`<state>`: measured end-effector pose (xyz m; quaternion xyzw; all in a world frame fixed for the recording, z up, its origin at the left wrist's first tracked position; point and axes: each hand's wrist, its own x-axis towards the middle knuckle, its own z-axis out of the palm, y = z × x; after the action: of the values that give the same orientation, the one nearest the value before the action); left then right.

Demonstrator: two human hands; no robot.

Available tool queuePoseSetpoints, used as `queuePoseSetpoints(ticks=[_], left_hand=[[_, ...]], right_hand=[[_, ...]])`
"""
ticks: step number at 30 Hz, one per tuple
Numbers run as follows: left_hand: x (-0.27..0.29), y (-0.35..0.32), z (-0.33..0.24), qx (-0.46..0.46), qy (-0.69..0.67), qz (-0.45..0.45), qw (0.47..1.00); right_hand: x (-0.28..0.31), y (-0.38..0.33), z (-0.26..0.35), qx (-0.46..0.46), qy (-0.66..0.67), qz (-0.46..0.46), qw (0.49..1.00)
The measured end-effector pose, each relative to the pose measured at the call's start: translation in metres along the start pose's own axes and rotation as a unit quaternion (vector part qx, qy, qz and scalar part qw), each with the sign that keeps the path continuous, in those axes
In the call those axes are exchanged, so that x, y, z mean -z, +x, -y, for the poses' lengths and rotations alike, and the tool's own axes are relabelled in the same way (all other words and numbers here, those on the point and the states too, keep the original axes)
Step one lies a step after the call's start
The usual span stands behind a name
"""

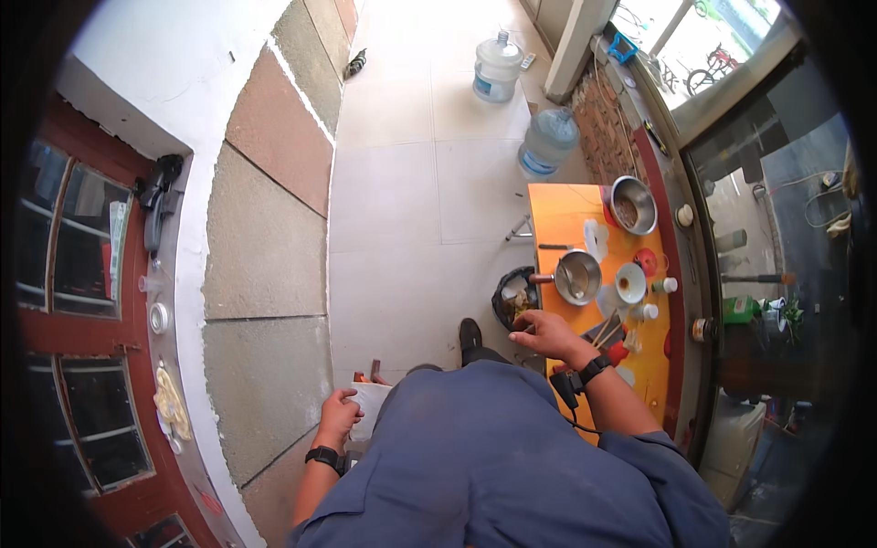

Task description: The person pours a reddish liquid from a glass jar into a small cup on a wooden board, then walks indoors to a kitchen area. They pick up a blue electric kettle, pour water from a large water jug into the kettle, and place the kettle on its base. The person then walks back outside and picks up a cloth.

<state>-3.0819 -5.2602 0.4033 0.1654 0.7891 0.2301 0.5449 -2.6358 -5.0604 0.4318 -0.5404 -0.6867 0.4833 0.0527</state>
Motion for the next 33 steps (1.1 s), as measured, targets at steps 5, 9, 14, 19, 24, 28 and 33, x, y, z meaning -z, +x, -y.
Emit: queuePoseSetpoints(ticks=[5, 9, 14, 19, 24, 28, 33], left_hand=[[0.002, 0.045, -0.082, 0.022, -0.014, -0.006, 1.000], [0.015, 0.111, -0.134, 0.038, -0.009, -0.007, 0.999], [0.038, 0.233, -0.241, 0.037, -0.017, 0.010, 0.999], [0.077, 0.319, -0.390, -0.015, 0.003, 0.026, 1.000], [0.083, 0.402, -0.540, -0.054, 0.004, 0.047, 0.997], [0.067, 0.473, -0.631, -0.064, 0.008, 0.048, 0.997], [0.052, 0.538, -0.728, -0.062, 0.008, 0.021, 0.998]], right_hand=[[0.062, 0.117, 0.022, 0.020, -0.036, 0.037, 0.998], [0.086, 0.215, 0.042, -0.017, -0.002, 0.013, 1.000], [0.122, 0.331, 0.023, -0.087, -0.002, -0.010, 0.996], [0.175, 0.403, 0.024, -0.272, 0.223, -0.055, 0.935], [0.223, 0.471, 0.051, -0.320, 0.294, -0.066, 0.899], [0.254, 0.553, 0.041, -0.335, 0.292, -0.025, 0.895], [0.326, 0.690, 0.049, -0.317, 0.303, -0.034, 0.898]])
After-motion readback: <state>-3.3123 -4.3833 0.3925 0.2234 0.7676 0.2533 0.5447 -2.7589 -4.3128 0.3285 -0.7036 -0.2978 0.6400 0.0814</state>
